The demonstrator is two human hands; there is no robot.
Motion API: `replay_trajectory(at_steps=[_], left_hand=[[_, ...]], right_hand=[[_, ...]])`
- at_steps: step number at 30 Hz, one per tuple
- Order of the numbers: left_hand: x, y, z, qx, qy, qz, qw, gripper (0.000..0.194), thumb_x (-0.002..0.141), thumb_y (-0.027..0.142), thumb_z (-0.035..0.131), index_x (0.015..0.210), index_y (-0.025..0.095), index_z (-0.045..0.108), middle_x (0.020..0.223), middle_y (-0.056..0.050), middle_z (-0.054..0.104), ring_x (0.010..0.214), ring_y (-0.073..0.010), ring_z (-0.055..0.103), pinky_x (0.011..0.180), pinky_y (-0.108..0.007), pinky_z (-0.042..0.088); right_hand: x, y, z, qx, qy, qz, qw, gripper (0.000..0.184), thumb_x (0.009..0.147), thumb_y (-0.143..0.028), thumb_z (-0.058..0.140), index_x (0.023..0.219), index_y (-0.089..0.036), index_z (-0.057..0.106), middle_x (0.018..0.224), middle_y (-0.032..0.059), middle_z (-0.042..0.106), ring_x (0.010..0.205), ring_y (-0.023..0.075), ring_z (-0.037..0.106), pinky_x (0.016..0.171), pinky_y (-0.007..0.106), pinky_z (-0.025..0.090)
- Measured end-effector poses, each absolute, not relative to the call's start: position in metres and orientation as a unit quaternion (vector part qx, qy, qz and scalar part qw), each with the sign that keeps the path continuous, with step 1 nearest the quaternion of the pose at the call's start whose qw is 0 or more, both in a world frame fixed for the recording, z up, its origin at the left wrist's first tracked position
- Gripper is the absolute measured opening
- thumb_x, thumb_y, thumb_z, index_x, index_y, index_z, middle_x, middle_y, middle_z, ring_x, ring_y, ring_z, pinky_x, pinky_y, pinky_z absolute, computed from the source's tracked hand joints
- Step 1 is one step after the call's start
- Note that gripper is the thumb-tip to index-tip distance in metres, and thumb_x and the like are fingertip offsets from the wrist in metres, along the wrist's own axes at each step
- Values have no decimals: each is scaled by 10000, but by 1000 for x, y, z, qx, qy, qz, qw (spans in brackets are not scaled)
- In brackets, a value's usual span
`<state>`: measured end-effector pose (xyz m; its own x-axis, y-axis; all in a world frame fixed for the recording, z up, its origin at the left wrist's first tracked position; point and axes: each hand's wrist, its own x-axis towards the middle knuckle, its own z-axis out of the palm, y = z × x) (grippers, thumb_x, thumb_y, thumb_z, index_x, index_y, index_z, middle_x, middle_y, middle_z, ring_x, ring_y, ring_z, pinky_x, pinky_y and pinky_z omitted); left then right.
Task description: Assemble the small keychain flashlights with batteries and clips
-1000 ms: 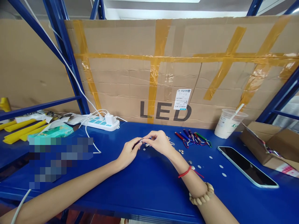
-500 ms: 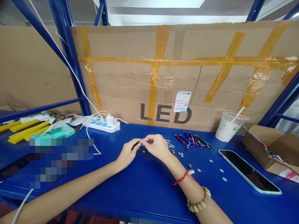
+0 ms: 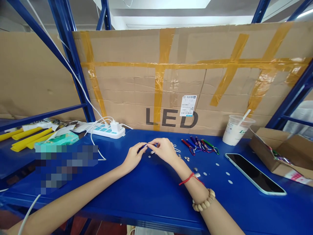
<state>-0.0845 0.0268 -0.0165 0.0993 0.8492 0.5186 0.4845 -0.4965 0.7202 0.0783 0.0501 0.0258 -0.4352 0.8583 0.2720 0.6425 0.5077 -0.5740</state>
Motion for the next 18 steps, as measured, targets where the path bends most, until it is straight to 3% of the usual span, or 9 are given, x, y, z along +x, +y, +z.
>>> replay_trajectory(at_steps=[4,7,11,15,18], left_hand=[[-85,29,-14,704,467,499,191,239,853,321,439,962,195,610,984,-40,628,926,-180,570,845,-281,406],[-87,31,-10,667,493,518,209,226,843,326,454,921,175,603,956,-39,633,873,-161,576,825,-263,405],[-91,33,-7,612,531,524,264,292,843,387,440,924,155,596,823,-38,611,750,-138,561,705,-236,405],[-92,35,-8,590,536,528,294,326,832,417,447,939,147,593,765,-31,580,675,-120,529,633,-220,381],[-91,34,-8,594,533,526,294,324,828,418,453,941,150,595,764,-29,575,652,-112,513,618,-217,371]], right_hand=[[90,58,32,-500,-805,171,270,348,911,-426,472,1078,-172,642,918,-16,481,632,-98,413,530,-42,215],[102,62,41,-580,-772,85,248,375,904,-498,470,1095,-220,635,892,-20,484,672,-78,427,532,-26,182],[114,61,50,-650,-753,-3,105,277,847,-463,565,997,-253,664,901,-25,481,772,-38,450,602,-34,226],[120,57,54,-654,-756,34,-6,276,824,-452,593,1004,-255,665,884,-8,483,734,-48,450,642,-28,285],[121,55,55,-663,-746,52,-39,277,860,-434,551,1041,-252,656,866,8,484,707,-52,447,707,-17,337]])
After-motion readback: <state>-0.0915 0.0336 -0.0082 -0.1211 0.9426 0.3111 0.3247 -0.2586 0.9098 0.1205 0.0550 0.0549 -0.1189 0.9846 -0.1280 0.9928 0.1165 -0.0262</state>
